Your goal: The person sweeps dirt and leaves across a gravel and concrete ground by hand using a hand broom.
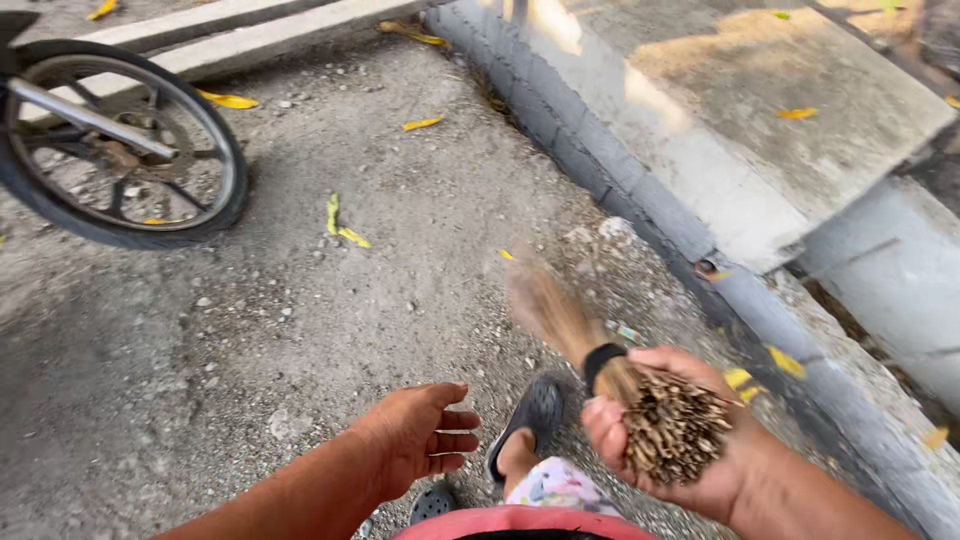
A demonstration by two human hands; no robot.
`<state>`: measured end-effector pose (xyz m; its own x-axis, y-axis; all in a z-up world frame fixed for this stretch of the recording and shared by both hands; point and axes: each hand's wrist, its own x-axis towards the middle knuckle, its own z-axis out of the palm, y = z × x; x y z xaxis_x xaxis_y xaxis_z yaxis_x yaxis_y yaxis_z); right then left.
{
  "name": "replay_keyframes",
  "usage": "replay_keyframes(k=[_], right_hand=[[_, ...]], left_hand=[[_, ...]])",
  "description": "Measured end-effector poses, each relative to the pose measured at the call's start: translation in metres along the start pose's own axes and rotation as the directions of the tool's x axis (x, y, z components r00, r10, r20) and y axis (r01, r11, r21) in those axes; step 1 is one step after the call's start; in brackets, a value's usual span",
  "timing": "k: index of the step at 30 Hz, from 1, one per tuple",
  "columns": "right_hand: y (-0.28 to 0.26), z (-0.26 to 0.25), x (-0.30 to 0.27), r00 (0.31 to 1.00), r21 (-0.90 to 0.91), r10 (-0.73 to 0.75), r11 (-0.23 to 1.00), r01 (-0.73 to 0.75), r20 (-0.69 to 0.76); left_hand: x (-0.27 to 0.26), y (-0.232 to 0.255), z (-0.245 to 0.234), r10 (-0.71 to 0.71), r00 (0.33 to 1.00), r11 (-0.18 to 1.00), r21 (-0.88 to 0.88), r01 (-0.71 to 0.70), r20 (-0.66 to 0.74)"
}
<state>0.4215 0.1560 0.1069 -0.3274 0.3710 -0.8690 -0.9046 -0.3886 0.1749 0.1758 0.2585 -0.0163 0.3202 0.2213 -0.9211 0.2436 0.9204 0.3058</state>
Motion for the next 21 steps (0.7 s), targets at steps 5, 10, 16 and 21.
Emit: replay_keyframes(k=[5,10,16,21], right_hand=[[-0.002,0.067,0.070,0.907,-0.138,0.419,0.901,-0.411,0.040],[-0.116,0.088,0.146,0.929,-0.161,0.359,0.915,-0.370,-0.095],[-0.321,0.073,0.108,0.973,-0.233,-0.215,0.954,0.191,-0.083],[-0.305,0.097,0.074,0.953,-0.254,-0.302,0.921,0.294,0.008]], left_hand=[[0.020,0.034,-0.010,0.150,0.988,0.988,-0.031,-0.149,0.020],[0.016,0.083,-0.013,0.136,0.977,0.988,0.098,-0.121,-0.162],[0.030,0.123,0.011,0.170,0.974,0.985,0.015,-0.170,-0.148],[0.041,0.147,0.036,0.151,0.979,0.987,-0.033,-0.157,-0.138]])
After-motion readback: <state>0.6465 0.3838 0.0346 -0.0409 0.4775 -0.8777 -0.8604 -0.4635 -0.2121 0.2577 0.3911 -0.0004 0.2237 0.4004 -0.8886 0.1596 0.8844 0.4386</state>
